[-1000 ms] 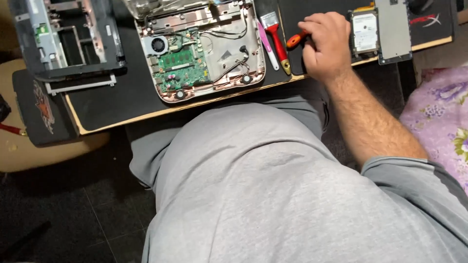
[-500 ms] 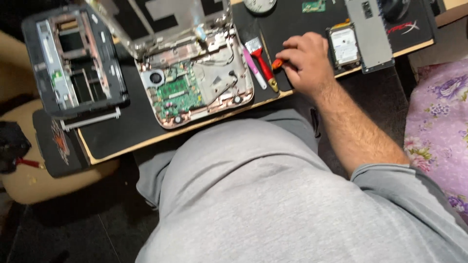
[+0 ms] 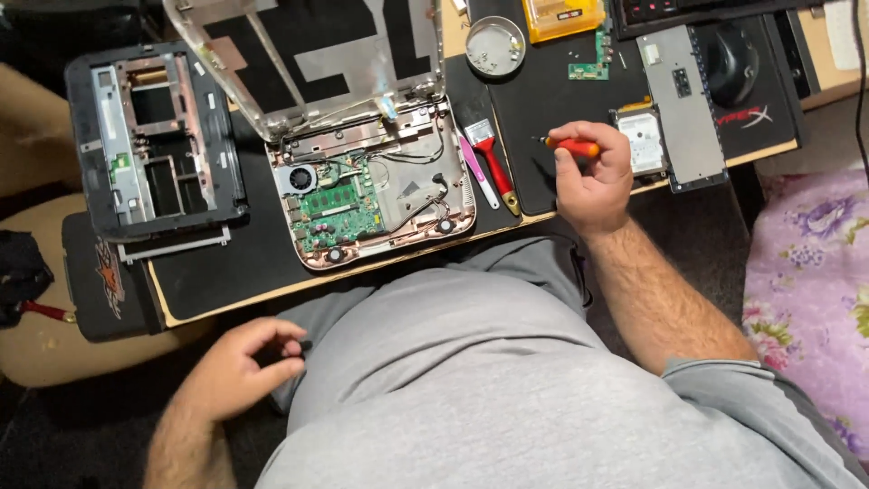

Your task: The person uses a screwdriver to remove screws from a circuit board inside an open electronic device. They then use their hands to disconnect cables and remove components from the board.

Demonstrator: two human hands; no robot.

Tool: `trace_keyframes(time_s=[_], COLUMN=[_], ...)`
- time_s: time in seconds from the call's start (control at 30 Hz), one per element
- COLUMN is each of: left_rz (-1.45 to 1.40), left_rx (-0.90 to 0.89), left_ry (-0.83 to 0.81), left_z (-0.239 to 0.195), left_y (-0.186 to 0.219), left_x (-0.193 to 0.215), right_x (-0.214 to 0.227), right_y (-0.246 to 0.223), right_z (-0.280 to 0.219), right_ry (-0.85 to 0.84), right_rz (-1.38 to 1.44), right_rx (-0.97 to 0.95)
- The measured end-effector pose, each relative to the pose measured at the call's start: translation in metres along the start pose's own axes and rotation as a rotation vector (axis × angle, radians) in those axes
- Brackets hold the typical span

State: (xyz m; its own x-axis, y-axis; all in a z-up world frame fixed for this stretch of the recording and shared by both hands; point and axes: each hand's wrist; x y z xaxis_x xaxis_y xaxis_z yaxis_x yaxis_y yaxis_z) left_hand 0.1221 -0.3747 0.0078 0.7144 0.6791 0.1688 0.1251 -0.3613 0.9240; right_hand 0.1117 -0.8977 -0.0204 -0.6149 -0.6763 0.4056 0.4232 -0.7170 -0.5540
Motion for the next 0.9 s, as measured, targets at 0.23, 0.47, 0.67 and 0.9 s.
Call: trace_keyframes(time_s=[0.23, 0.47, 0.67, 0.9], left_rz=[0.109, 0.312, 0.342, 0.363], left_rx=[-0.466, -0.735, -0.704, -0.674], left_ry=[0.236, 0.518, 0.557, 0.559], left_z=[0.023, 0.086, 0.119, 0.131], left_y=[0.027, 0.023, 0.016, 0.015], left_x=[-0.012, -0.024, -0.027, -0.022], right_x=[-0.020, -0.020, -0.022, -0.022], right_y=[0.012, 0.035, 0.040, 0.043], right_z=[-0.013, -0.034, -0.033, -0.035], right_ry=[0.033, 0.098, 0.080, 0.073], right_rz=[0.383, 0.463, 0.509, 0.481], right_rx=[-0.206, -0.390, -0.523, -0.574])
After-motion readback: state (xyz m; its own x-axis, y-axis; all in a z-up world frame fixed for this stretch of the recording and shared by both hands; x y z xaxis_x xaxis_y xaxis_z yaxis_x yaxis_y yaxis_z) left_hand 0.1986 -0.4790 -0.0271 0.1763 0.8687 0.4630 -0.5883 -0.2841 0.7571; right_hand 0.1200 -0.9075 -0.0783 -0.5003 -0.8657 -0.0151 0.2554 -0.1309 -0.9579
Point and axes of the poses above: each hand's wrist, its own z-axis towards the middle knuckle, its own x-axis out of the back of the hand, y = z × x, and after that the axes turned 10 degrees about -z, right-handed
